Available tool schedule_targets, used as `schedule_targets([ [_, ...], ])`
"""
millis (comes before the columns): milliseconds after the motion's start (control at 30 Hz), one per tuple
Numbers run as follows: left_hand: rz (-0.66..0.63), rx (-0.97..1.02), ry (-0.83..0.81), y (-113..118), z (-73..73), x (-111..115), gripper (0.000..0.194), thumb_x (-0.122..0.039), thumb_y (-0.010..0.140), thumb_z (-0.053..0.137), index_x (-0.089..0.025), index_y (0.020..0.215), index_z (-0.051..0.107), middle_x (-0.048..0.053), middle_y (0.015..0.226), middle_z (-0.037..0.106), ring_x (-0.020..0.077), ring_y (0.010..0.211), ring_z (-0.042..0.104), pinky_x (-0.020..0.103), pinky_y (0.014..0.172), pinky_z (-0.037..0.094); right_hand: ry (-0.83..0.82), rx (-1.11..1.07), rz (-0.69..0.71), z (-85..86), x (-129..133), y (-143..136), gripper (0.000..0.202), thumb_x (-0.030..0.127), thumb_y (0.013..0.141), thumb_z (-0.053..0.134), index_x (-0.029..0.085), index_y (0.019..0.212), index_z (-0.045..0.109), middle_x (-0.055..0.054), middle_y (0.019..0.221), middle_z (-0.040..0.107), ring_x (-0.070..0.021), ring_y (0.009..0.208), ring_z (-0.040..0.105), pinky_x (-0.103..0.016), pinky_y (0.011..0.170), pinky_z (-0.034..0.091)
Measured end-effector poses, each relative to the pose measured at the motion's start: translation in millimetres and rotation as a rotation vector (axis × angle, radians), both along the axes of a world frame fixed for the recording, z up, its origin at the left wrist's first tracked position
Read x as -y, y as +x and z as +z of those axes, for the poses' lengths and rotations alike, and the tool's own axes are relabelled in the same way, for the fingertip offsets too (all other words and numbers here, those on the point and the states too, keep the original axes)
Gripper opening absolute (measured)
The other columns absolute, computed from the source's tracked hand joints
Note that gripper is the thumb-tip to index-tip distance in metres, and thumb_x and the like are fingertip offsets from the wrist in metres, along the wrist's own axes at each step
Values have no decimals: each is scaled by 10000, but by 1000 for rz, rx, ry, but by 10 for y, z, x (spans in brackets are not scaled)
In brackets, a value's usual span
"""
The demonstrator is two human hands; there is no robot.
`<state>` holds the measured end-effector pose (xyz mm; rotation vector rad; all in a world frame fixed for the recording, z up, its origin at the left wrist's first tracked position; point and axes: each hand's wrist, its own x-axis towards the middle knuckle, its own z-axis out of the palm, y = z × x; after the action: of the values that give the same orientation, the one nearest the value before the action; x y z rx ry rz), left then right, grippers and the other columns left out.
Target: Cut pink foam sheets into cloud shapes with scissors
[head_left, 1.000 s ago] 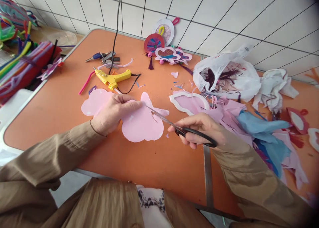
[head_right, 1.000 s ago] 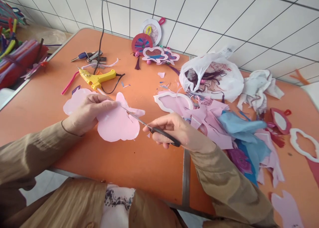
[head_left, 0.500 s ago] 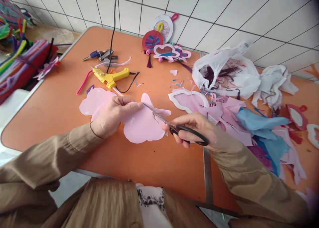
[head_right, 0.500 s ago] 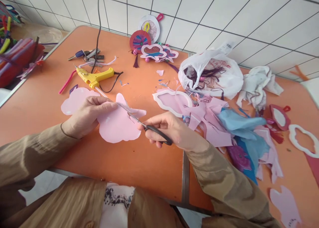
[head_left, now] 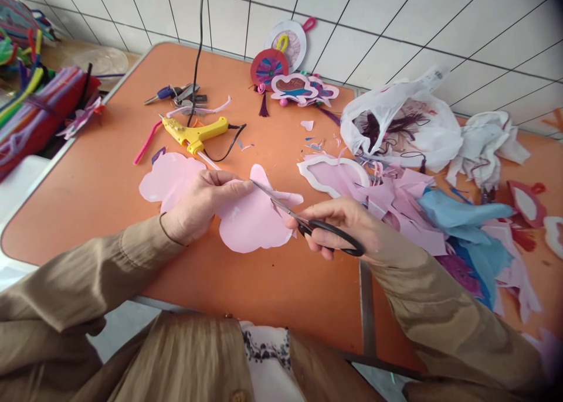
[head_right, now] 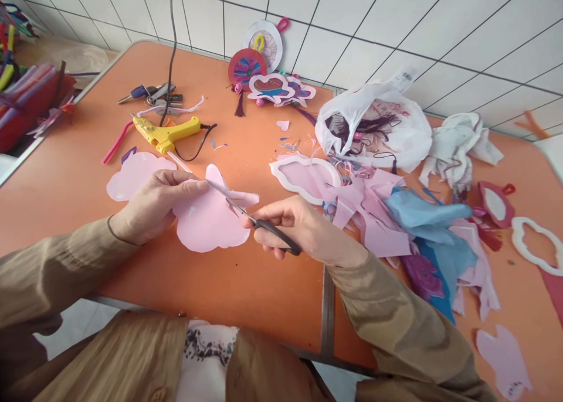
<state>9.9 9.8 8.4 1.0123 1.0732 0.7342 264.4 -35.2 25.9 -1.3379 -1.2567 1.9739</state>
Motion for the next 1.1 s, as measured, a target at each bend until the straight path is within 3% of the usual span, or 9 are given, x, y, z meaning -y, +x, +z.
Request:
schedule_targets([
  [567,11,-1,-21,23,20,0,399,-440,689,851,-155,564,602,-21,539,504,79,498,417,224,466,284,-13,28,-4,-8,6,-13,275,330,701,857,154,906,807,-20,681,656,-102,561,563,-181,424,490],
  [800,19,0,-19,20,7,-4,401,-460,655,869,-143,587,632,-11,557,525,85,502,433,226,467,302,-30,21,-11,-3,11,-18,324,397,709,867,160,920,799,-27,704,662,-97,558,553,-185,428,492],
  [1100,25,20,7,5,-1,-5,372,-456,717,832,-151,592,658,-7,551,553,90,492,445,238,467,314,18,64,31,-15,3,15,350,438,686,864,169,885,761,12,616,607,-90,487,527,-203,423,487],
])
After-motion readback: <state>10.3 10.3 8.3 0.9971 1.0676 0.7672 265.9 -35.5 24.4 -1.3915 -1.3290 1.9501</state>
